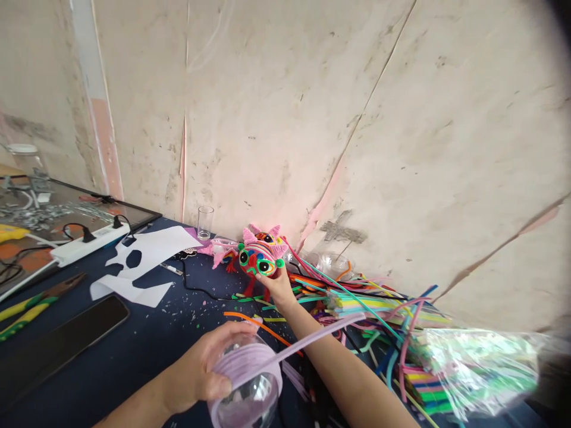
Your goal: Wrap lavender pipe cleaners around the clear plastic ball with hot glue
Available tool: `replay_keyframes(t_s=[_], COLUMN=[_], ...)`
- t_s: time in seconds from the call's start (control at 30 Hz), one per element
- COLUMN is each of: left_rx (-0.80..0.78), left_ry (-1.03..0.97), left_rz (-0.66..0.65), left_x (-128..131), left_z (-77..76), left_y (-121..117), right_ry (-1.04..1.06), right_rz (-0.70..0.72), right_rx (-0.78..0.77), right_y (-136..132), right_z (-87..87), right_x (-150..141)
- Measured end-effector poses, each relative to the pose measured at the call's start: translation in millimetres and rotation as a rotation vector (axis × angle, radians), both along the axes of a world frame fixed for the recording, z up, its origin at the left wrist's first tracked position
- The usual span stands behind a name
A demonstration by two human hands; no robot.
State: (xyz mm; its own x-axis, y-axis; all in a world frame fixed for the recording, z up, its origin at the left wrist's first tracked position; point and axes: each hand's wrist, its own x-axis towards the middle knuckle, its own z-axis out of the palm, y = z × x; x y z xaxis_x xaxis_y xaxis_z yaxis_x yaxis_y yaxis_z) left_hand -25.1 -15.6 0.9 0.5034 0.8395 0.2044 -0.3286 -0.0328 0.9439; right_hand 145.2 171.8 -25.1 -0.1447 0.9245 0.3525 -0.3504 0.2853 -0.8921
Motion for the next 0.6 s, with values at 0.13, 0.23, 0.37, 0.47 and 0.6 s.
replay_keyframes(t_s=[0.13, 0.23, 0.37, 0.47, 0.6], left_rx=[-0.014, -0.023, -0.017, -0.019, -0.015], left_ry=[-0.007, -0.008, -0.003, 0.002, 0.003], left_rz=[0.012, 0.013, 0.008, -0.014, -0.025], left_x=[0, -1, 0, 0, -1], left_z=[-0.2, 0.4, 1.9, 1.6, -1.9], left_y=[0, 0, 0, -1, 0], right_ry=[-0.089, -0.100, -0.104, -0.107, -0.061], right_rz=[0.046, 0.070, 0.117, 0.154, 0.258], right_rx=[0.091, 0.045, -0.117, -0.140, -0.056], right_y=[-8, -9, -6, -11, -30], right_z=[20.6, 33.9, 38.5, 40.2, 54.0], right_x=[1, 3, 5, 1, -13])
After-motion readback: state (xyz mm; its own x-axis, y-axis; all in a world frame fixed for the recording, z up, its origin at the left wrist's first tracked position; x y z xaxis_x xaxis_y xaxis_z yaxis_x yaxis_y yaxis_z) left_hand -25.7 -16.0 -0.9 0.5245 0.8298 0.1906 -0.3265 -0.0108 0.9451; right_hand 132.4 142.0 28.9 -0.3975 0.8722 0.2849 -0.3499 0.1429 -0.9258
